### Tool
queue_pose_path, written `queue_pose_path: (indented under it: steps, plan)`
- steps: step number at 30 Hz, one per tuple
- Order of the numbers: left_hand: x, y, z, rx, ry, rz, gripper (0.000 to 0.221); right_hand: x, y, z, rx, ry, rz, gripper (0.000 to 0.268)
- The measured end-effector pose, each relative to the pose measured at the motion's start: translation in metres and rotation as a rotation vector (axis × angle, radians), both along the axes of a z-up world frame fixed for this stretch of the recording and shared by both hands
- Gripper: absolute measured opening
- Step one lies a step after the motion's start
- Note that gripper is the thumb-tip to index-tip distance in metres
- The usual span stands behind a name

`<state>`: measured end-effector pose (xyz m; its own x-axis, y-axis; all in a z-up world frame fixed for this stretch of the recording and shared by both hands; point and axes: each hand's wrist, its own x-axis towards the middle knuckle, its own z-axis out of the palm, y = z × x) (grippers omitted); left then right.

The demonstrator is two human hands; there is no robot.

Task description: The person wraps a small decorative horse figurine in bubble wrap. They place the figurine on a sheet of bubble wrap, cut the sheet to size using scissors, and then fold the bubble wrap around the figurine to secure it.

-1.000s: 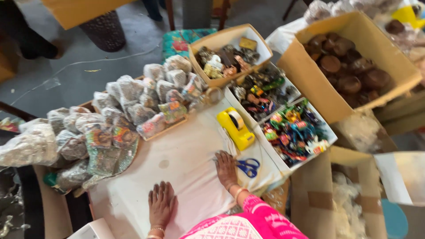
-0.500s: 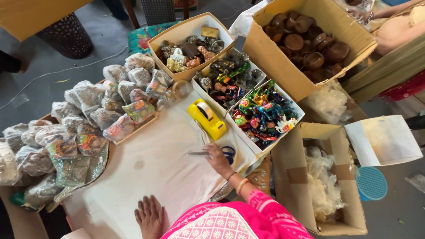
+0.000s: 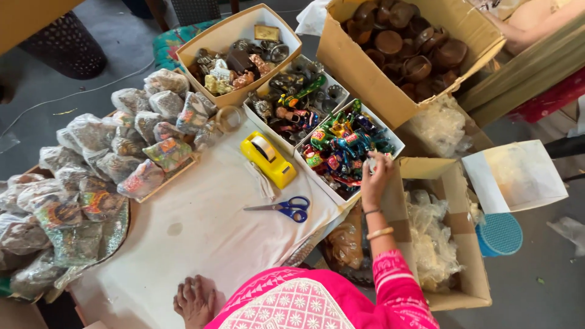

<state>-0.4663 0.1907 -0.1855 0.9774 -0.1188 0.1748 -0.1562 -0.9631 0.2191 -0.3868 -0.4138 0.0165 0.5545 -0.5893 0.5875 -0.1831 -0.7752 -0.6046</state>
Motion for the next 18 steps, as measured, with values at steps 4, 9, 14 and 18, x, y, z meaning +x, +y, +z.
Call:
queue_pose_path:
  steps: [4,9,14,18]
  plan:
    - [0.019,-0.005,0.033,0.210,0.157,-0.007,0.073,0.022,-0.045,-0.021,0.140,-0.017,0.010,0.029]
    - [0.053,-0.019,0.082,0.285,0.470,0.005,0.075,0.055,-0.066,-0.033,0.073,0.262,0.210,0.077]
    - [0.079,-0.026,0.098,0.167,0.629,0.043,0.074,0.067,-0.067,-0.029,-0.074,0.443,0.179,0.091]
    - [0.087,-0.027,0.095,0.156,0.664,0.067,0.073,0.063,-0.068,-0.015,0.040,0.398,0.154,0.081]
